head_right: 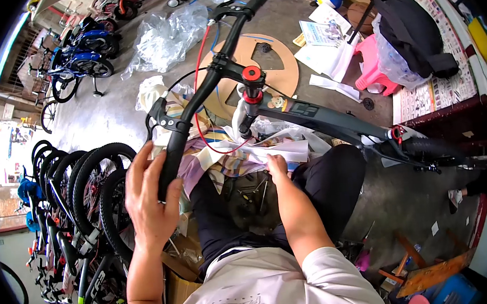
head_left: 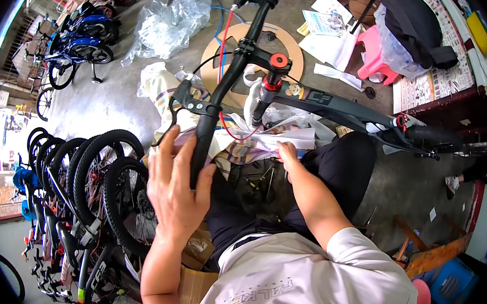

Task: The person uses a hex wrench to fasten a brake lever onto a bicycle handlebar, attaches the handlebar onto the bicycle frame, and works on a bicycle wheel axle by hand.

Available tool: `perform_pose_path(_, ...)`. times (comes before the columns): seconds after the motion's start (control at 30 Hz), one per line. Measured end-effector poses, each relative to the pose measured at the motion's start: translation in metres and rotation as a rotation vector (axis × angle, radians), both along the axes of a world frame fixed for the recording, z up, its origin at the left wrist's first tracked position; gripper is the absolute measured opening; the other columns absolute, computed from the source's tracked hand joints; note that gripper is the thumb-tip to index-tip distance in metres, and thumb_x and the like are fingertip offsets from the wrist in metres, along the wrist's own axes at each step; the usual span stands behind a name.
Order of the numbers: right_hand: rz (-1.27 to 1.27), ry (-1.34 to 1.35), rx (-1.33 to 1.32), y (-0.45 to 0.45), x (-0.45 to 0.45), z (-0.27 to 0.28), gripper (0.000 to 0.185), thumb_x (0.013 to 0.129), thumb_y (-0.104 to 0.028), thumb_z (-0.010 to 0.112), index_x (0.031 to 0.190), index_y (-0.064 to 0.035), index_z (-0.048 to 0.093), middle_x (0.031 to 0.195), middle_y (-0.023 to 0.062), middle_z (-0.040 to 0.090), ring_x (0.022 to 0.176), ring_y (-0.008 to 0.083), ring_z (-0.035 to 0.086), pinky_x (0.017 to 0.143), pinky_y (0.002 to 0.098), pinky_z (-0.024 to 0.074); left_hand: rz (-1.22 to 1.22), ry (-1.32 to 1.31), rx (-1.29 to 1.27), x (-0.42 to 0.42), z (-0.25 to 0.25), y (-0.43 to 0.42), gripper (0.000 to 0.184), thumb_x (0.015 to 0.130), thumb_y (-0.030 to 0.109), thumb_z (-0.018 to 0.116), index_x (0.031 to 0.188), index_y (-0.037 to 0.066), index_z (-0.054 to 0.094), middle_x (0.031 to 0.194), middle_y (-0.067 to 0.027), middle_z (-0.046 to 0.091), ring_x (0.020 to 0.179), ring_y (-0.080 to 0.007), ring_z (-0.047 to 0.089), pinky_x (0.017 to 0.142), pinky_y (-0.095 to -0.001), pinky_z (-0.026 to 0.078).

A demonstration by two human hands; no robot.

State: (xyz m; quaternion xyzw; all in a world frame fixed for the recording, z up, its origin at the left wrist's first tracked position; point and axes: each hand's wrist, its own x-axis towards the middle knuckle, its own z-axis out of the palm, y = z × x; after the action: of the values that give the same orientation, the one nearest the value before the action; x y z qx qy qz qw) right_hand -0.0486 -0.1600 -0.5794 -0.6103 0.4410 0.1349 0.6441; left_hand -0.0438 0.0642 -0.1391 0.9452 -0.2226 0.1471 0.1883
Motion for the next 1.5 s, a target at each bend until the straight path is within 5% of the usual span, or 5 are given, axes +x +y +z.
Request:
perform_pose_path(0.5, -0.103, -0.157, 0.494, 0.039, 0.065, -0.009, 0.050, 0.093, -0.020, 0.059, 0.140, -0.0125, 0.042, 0.122, 0.0053, 0.060, 0.093, 0.0208, 0.067, 0.074, 0.0356, 0.0532, -0.411, -0.028, 0.402, 0.147, -0.006, -0.090, 0.068, 0.078, 0.022, 0.075, 0.140, 0.009, 0.050, 0.144, -0.0191, 0.046, 0.131, -0.0385, 0.047, 0.109, -0.0511, 0.036)
perform_pose_path(0.73, -0.467, -0.187, 0.396, 0.080, 0.063, -0.031, 0.062, 0.086, -0.021, 0.076, 0.133, -0.0149, 0.035, 0.121, 0.0083, 0.050, 0.082, 0.0176, 0.063, 0.065, 0.0313, 0.0503, -0.416, 0.019, 0.435, 0.150, -0.008, -0.096, 0.060, 0.084, 0.001, 0.063, 0.141, 0.018, 0.054, 0.151, -0.0112, 0.044, 0.132, -0.0389, 0.048, 0.107, -0.0505, 0.041)
perform_pose_path(0.87, -0.730, -0.306, 0.572, 0.094, 0.068, -0.033, 0.049, 0.088, -0.025, 0.064, 0.132, -0.0193, 0.043, 0.124, 0.0015, 0.050, 0.101, 0.0191, 0.053, 0.075, 0.0364, 0.0492, -0.451, 0.016, 0.423, 0.151, -0.009, -0.100, 0.061, 0.085, 0.000, 0.062, 0.142, 0.018, 0.054, 0.147, -0.0124, 0.050, 0.132, -0.0391, 0.048, 0.107, -0.0491, 0.042)
perform_pose_path(1.13, -0.664, -0.314, 0.615, 0.093, 0.064, -0.039, 0.049, 0.085, -0.047, 0.072, 0.117, -0.0178, 0.049, 0.107, 0.0009, 0.057, 0.073, 0.0150, 0.058, 0.066, 0.0319, 0.0492, -0.472, 0.034, 0.376, 0.154, -0.010, -0.100, 0.062, 0.079, -0.011, 0.055, 0.137, 0.010, 0.059, 0.145, -0.0139, 0.053, 0.130, -0.0382, 0.051, 0.108, -0.0452, 0.042)
perform_pose_path(1.5, -0.667, -0.240, 0.816, 0.082, 0.061, -0.056, 0.016, 0.089, -0.032, 0.068, 0.086, -0.0181, 0.060, 0.075, -0.0066, 0.057, 0.059, 0.0075, 0.052, 0.063, 0.0300, 0.0489, -0.550, -0.007, 0.308, 0.154, -0.015, -0.103, 0.055, 0.083, -0.009, 0.052, 0.135, 0.009, 0.060, 0.144, -0.0132, 0.054, 0.127, -0.0375, 0.054, 0.106, -0.0439, 0.043)
